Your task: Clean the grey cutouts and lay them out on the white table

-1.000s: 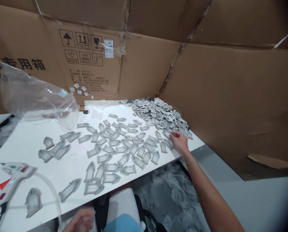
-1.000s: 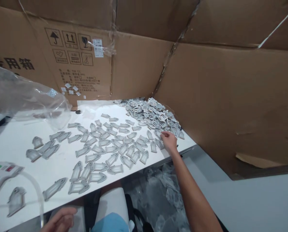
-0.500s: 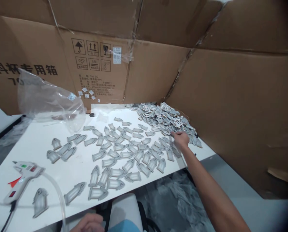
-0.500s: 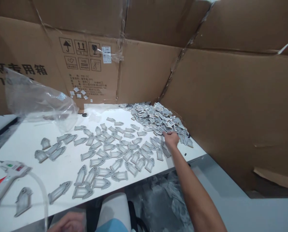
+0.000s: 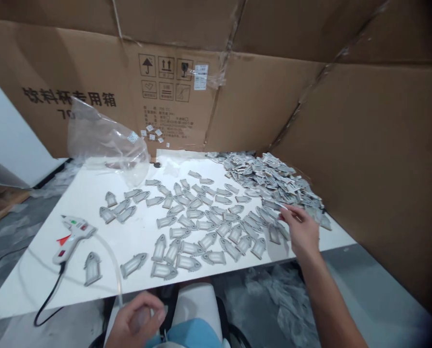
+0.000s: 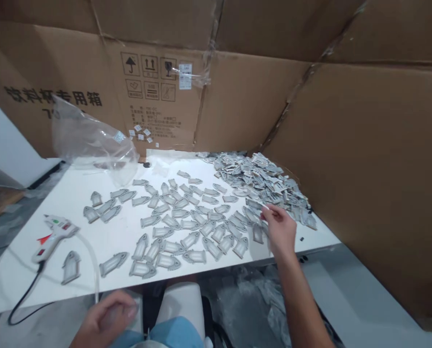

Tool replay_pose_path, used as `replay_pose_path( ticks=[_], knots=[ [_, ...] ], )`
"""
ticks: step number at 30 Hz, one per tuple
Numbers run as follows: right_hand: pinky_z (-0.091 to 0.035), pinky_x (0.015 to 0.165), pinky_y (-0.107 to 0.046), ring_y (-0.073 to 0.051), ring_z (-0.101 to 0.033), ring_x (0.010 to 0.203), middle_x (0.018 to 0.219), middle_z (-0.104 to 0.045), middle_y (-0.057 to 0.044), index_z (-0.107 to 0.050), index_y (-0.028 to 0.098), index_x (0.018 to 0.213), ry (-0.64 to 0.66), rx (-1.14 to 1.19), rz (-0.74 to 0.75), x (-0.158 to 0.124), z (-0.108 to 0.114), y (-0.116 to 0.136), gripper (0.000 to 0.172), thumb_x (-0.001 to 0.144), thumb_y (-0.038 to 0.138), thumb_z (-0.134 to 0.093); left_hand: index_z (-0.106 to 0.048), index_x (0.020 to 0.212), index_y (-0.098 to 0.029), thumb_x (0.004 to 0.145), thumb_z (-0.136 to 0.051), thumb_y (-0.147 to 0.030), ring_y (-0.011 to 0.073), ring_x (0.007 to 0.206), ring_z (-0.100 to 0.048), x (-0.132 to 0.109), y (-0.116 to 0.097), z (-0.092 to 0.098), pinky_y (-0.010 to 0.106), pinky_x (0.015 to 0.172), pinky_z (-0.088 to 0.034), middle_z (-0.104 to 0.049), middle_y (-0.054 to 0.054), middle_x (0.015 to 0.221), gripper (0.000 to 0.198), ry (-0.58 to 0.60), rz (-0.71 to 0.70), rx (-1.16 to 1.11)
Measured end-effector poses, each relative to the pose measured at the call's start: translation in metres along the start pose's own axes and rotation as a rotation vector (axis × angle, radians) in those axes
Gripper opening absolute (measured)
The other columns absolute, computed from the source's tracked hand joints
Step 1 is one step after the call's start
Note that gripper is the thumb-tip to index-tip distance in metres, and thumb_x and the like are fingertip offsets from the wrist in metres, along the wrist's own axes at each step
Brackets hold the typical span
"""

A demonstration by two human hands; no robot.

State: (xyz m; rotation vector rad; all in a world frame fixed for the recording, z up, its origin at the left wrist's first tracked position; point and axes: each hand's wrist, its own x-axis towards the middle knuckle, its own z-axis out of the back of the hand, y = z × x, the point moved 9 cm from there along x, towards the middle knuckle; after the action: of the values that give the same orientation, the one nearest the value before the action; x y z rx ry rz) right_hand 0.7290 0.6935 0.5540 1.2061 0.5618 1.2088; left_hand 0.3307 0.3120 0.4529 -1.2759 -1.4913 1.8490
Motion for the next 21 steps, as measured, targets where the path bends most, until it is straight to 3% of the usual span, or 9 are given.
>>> replay_pose_path(
  ticks=[2,5,7,11,16,21],
  knots=[
    [-0.057,0.073,-0.034,-0.022,-0.071,0.079,0.082,-0.074,-0.005,-0.081,0.021,0.104,0.073,0.125,-0.009,-0.053,-0.003,0.013,0.041,0.075,0.05,-0.086,-0.078,0.078,-0.019,0.064,-0.091,-0.077,0.0088,0.056,-0.039,0.002,0.001,0.002,0.021,0.052,-0.03,-0.062,0.0,0.069,0.061,0.001,0.054,-0.063],
    [-0.055,0.068,-0.033,-0.024,-0.07,0.076,0.08,-0.076,-0.007,-0.082,0.023,0.106,0.293,0.258,-0.184,-0.14,-0.022,0.02,0.051,0.068,0.054,-0.095,-0.082,0.092,-0.017,0.066,-0.092,-0.073,0.0042,0.05,-0.028,0.001,0.002,0.002,0.02,0.05,-0.018,-0.063,-0.001,0.069,0.063,-0.004,0.115,-0.111],
    [-0.055,0.069,-0.033,-0.023,-0.069,0.072,0.074,-0.074,-0.006,-0.082,0.022,0.1,0.435,0.311,-0.258,-0.193,-0.037,0.029,0.046,0.07,0.055,-0.096,-0.084,0.096,-0.018,0.067,-0.093,-0.07,0.0049,0.051,-0.031,-0.001,-0.002,0.004,0.02,0.05,-0.021,-0.067,0.0,0.072,0.061,-0.031,0.108,-0.107],
    [-0.053,0.065,-0.032,-0.018,-0.063,0.062,0.071,-0.073,-0.004,-0.084,0.021,0.094,0.684,0.366,-0.383,-0.276,-0.07,0.04,0.039,0.077,0.054,-0.094,-0.086,0.093,-0.02,0.069,-0.094,-0.064,0.0114,0.063,-0.049,-0.011,-0.016,0.008,0.022,0.06,-0.041,-0.073,0.004,0.08,0.051,-0.099,0.018,-0.051],
    [-0.052,0.061,-0.03,-0.017,-0.062,0.063,0.077,-0.075,-0.005,-0.085,0.02,0.095,0.835,0.486,-0.438,-0.327,-0.095,0.047,0.039,0.08,0.054,-0.094,-0.085,0.084,-0.02,0.077,-0.089,-0.056,0.0109,0.058,-0.037,-0.021,-0.029,-0.003,0.022,0.057,-0.034,-0.045,-0.004,0.057,0.038,-0.023,-0.059,0.132],
    [-0.051,0.059,-0.028,-0.015,-0.061,0.062,0.076,-0.074,-0.006,-0.085,0.019,0.095,0.861,0.497,-0.456,-0.34,-0.1,0.051,0.041,0.079,0.055,-0.095,-0.086,0.083,-0.02,0.079,-0.085,-0.054,0.0114,0.056,-0.032,-0.022,-0.032,-0.013,0.024,0.057,-0.032,-0.038,-0.005,0.053,0.035,0.027,-0.062,0.226]
  ],
)
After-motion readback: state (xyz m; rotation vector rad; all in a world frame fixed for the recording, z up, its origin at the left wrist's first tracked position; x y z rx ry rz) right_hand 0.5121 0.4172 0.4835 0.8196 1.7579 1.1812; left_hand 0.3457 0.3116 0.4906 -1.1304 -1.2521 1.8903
